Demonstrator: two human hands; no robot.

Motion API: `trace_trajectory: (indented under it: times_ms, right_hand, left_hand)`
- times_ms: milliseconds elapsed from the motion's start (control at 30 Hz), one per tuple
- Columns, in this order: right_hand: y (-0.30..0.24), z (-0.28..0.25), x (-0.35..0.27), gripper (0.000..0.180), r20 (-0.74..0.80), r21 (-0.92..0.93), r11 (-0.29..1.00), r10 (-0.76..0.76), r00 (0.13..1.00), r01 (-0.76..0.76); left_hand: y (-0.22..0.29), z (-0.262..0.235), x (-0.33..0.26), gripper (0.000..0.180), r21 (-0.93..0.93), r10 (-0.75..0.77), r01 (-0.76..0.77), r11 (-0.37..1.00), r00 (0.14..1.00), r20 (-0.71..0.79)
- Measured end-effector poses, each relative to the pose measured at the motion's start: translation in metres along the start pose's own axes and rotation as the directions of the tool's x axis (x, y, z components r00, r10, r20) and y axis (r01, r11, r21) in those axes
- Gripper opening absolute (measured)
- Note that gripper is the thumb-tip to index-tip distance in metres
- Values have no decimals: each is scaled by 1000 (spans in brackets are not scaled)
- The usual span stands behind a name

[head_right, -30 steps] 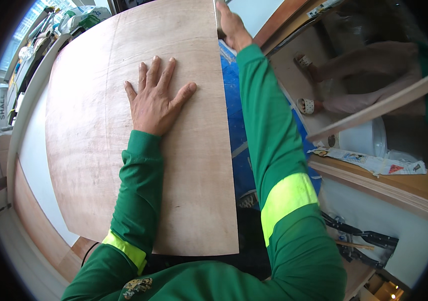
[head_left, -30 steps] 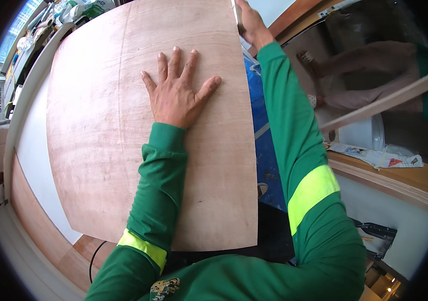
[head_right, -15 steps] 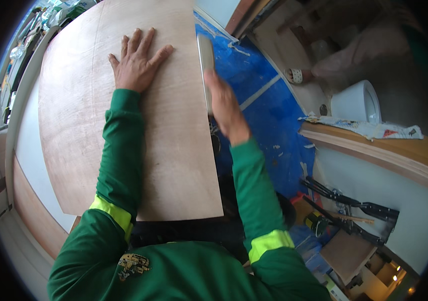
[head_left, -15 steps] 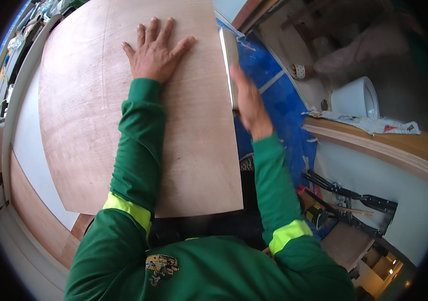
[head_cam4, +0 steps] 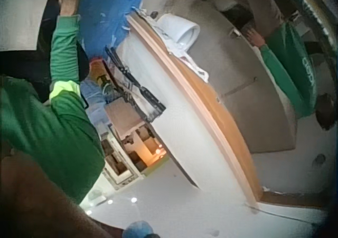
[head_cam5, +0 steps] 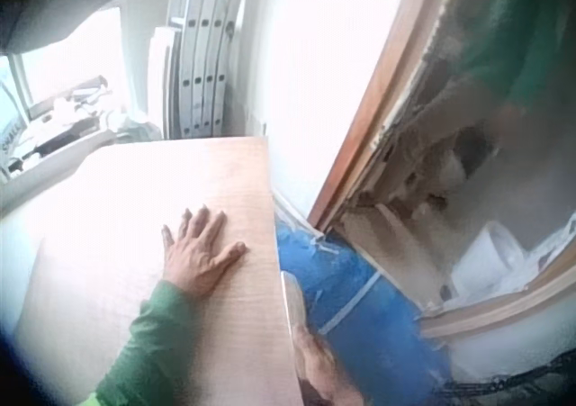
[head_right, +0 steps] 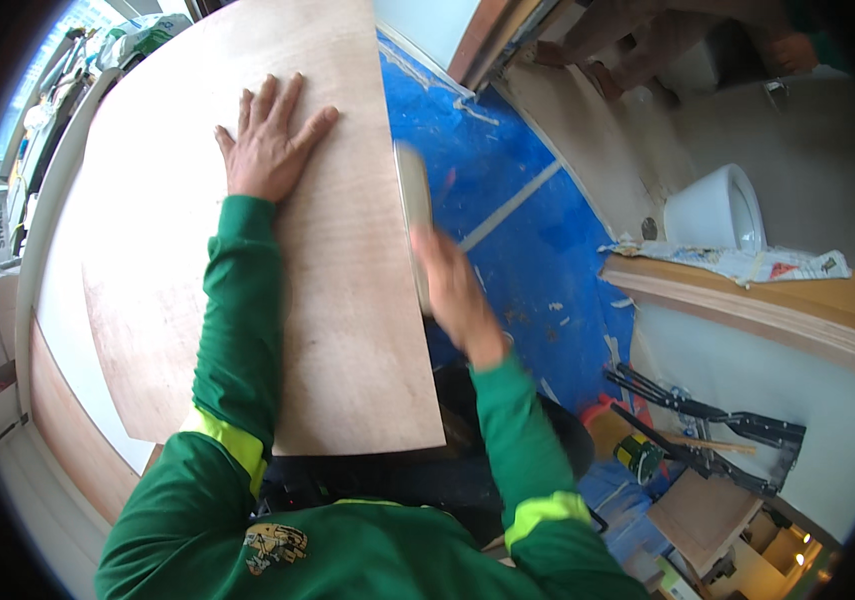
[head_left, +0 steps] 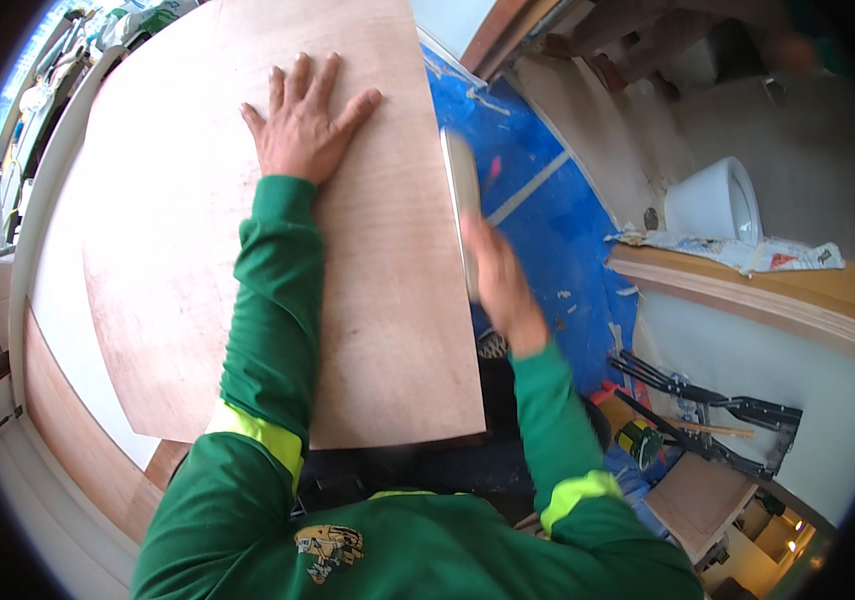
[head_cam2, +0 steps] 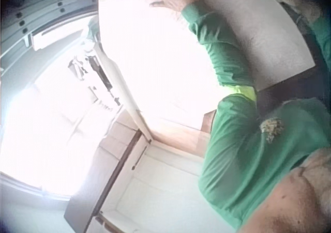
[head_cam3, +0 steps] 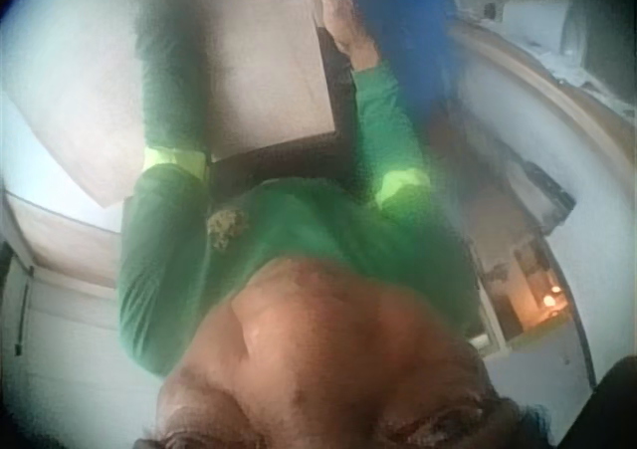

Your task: The person kneels on a blue protective sheet and repeatedly places a large wooden panel onto a curved wooden surface, aligns it, and uses a small wooden block to tap the edges. The person lifts and repositions the panel multiple times to adjust fit.

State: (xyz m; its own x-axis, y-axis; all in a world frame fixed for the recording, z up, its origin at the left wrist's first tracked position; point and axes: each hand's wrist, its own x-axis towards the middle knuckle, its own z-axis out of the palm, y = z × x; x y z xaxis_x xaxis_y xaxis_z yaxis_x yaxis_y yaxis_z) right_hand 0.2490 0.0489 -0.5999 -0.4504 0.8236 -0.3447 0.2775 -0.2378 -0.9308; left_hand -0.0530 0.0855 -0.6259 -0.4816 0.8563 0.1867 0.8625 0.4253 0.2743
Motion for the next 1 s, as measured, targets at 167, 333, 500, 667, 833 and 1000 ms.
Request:
trace_trajectory:
  times_ms: [167,333,500,667,833,1000]
  right_hand:
    - [-65,19,262,89,194,302,945,-193,962,128]
    - [-121,21,389,69,248,381,917,-225,942,119]
    - [-91,25,306,74,189,414,908,-158,969,67]
    - [-37,15,90,67,49,299,954,-40,998,24]
    - [-8,2,-114,63,3,13,1000,10,1000,-10]
    - [-7,-5,-154,64,58,57,992,108,992,-111]
  left_hand:
    - [6,-2,-2,100,-12,-15,16,1000,1000,16]
    - [9,-4,-3,100,-11,6,-5,1000,1000,19]
    - [4,2,-3,102,10,-5,5,1000,1000,3]
    - [-8,9,2,100,-18,44,-45,999,998,-42]
    - [-21,18,10,99,22,85,-84,996,996,-29]
    - [-24,29,13,99,59,116,-112,992,991,-70]
